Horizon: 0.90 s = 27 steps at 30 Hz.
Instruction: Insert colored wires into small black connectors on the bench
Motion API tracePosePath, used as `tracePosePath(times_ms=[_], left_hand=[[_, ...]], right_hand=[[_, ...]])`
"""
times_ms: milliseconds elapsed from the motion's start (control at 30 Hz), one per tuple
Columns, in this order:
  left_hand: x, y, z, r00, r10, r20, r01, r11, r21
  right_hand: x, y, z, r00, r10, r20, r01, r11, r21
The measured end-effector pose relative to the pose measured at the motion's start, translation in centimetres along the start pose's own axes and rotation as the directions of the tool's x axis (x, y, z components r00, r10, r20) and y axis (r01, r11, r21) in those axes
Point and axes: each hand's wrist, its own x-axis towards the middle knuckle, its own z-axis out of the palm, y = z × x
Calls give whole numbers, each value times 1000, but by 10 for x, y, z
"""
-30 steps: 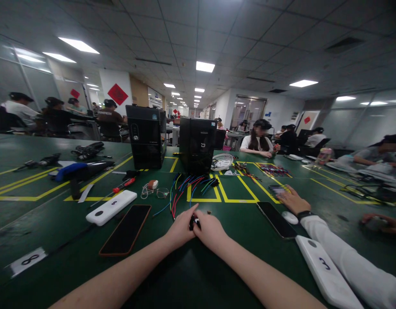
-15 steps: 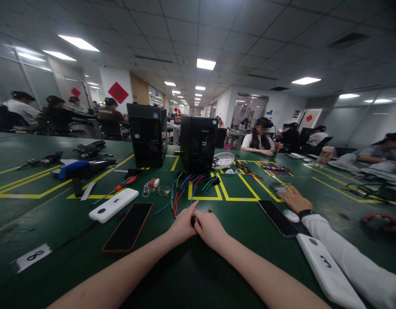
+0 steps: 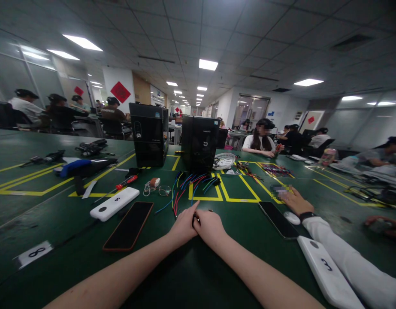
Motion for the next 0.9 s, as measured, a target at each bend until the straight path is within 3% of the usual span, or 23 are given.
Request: tracePosePath(times_ms=[267, 433, 633, 767, 900], left_hand=[[1, 3, -3, 999, -31, 30, 31, 1000, -3], [0, 6, -5, 999, -32, 25, 32, 999, -12], [-2, 2, -5, 998, -25, 59, 28, 999, -39], [-3, -1, -4, 999, 5, 50, -2, 999, -50], [-3, -2, -3, 999, 31, 11, -31, 1000, 3]], right_hand=[[4, -5, -6, 1000, 25, -17, -25, 1000, -16], [6, 16, -13, 994, 85, -66, -83, 996, 40], [15, 47, -9, 979, 181, 97, -186, 981, 47], [13, 53, -12, 965, 233, 117, -228, 972, -53], [8, 53, -11, 951, 225, 214, -208, 973, -99]])
